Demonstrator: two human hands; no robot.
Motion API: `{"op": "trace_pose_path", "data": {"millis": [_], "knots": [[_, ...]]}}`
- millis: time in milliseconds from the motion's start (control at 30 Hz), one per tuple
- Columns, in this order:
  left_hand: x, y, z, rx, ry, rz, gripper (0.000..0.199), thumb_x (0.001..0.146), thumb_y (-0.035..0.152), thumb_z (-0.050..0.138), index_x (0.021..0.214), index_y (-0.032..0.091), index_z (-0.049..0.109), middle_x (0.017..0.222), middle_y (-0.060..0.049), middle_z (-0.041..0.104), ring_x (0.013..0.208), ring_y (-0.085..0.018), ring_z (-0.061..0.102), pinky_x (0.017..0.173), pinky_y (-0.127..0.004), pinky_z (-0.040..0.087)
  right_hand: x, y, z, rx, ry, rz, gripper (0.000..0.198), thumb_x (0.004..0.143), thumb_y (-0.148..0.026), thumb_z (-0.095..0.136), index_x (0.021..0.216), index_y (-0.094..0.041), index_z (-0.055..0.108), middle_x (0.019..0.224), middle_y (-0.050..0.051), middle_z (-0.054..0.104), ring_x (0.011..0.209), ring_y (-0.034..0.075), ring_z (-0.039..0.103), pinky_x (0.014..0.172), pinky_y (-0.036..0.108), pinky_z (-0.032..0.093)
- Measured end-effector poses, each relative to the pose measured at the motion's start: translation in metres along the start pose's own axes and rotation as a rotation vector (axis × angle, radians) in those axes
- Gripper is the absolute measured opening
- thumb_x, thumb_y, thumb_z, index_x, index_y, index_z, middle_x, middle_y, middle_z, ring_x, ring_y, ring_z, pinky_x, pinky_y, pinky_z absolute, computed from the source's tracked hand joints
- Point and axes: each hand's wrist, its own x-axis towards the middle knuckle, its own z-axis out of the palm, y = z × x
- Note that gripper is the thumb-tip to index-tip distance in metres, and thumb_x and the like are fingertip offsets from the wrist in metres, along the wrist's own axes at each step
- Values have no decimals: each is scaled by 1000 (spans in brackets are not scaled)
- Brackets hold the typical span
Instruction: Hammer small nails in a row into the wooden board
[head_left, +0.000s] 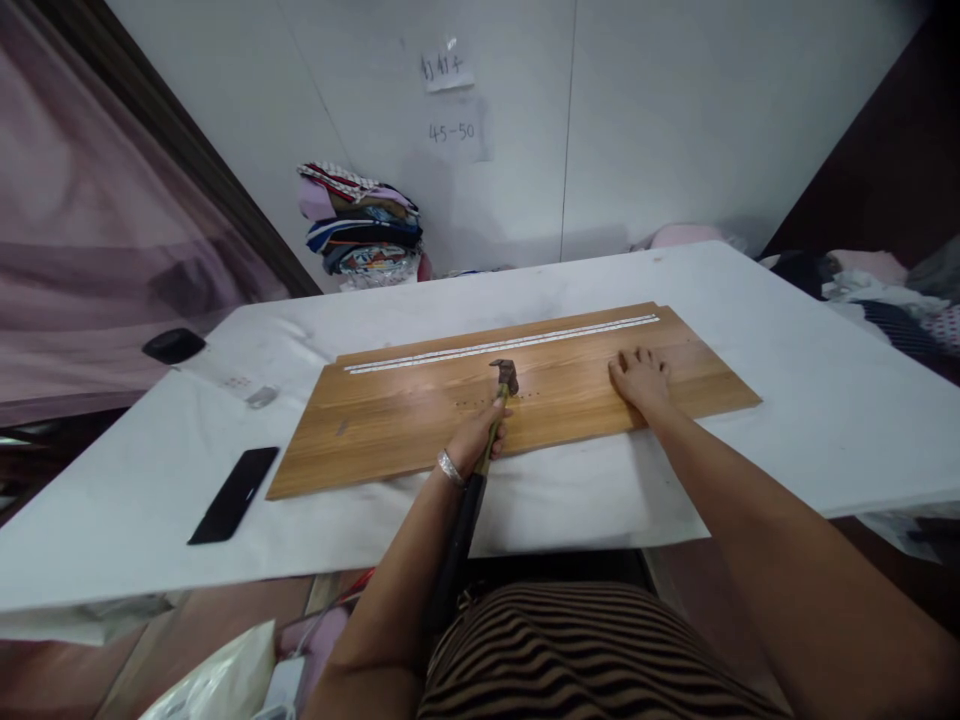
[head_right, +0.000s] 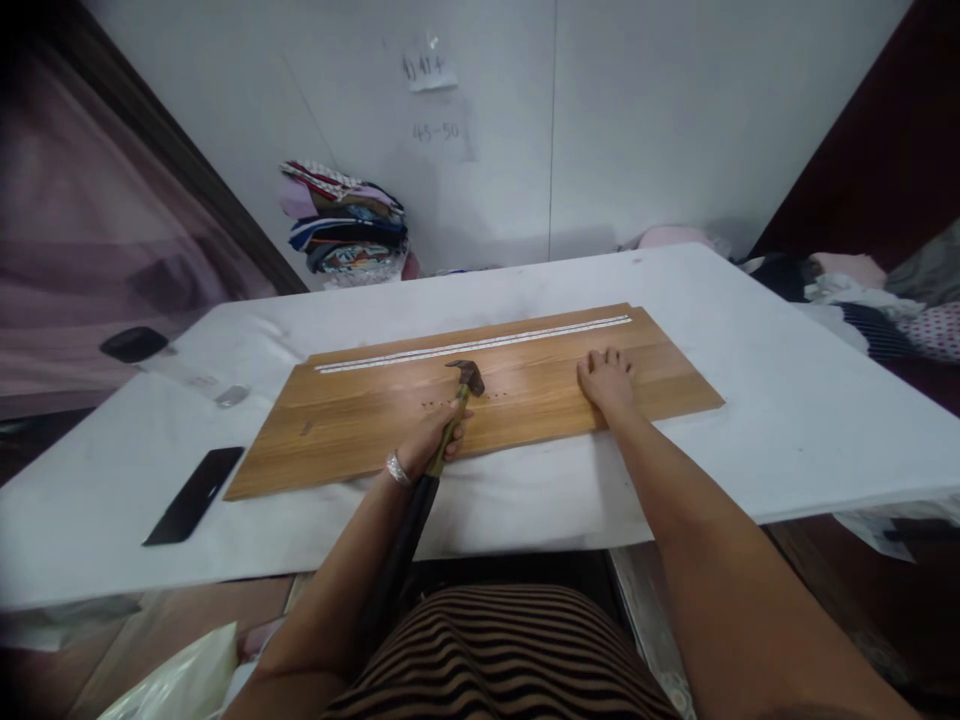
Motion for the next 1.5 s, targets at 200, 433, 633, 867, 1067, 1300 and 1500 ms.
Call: {"op": "trace_pose_path", "data": {"millis": [200, 433, 633, 867, 1067, 1300, 1500], "knots": [[1, 1, 2, 22, 27, -39, 48, 85, 63, 64, 90, 16, 58, 54, 8, 47, 34, -5, 39, 35, -20, 25, -1, -1, -2, -4, -7, 1, 55, 101, -46, 28, 137, -18, 59, 151, 19, 49, 141, 35, 37, 111, 55, 27], [0, 0, 0, -1, 5, -8, 50, 82, 63, 67, 94, 15, 60, 55, 8, 48, 35, -5, 40, 36, -20, 25, -1, 0, 0, -14, 0, 0, 56, 101, -47, 26, 136, -19, 60, 153, 19, 48, 141, 35, 36, 111, 56, 28], [1, -2, -1, 7, 20, -19, 51, 82, 65, 68, 94, 15, 60, 55, 8, 48, 35, -5, 39, 36, -20, 25, 0, 1, 2, -3, 7, 1, 54, 101, -46, 28, 135, -19, 61, 153, 19, 48, 141, 35, 37, 111, 56, 27], [0, -1, -1, 16, 23, -8, 49, 84, 63, 65, 95, 16, 59, 55, 8, 48, 35, -5, 38, 36, -20, 26, -1, 0, -1, 4, 2, -2, 54, 101, -46, 29, 135, -18, 61, 152, 19, 49, 141, 35, 37, 111, 55, 27], [0, 0, 0, 18, 23, -15, 49, 84, 62, 65, 95, 15, 60, 55, 7, 48, 35, -6, 40, 36, -20, 26, -1, 0, -1, 15, 2, 3, 55, 101, -46, 29, 136, -19, 60, 153, 19, 48, 141, 35, 36, 112, 55, 26], [0, 0, 1, 32, 25, -34, 46, 87, 61, 62, 95, 15, 59, 56, 8, 47, 35, -5, 39, 36, -20, 26, -2, -1, -2, -7, 5, -7, 55, 101, -45, 28, 135, -18, 61, 150, 20, 50, 139, 35, 38, 110, 56, 28], [-2, 2, 2, 31, 29, -27, 46, 88, 60, 61, 95, 15, 59, 55, 8, 47, 35, -5, 39, 36, -20, 26, -2, -1, -2, 6, 12, 4, 54, 101, -45, 29, 135, -18, 61, 151, 20, 49, 140, 35, 38, 111, 56, 28]]}}
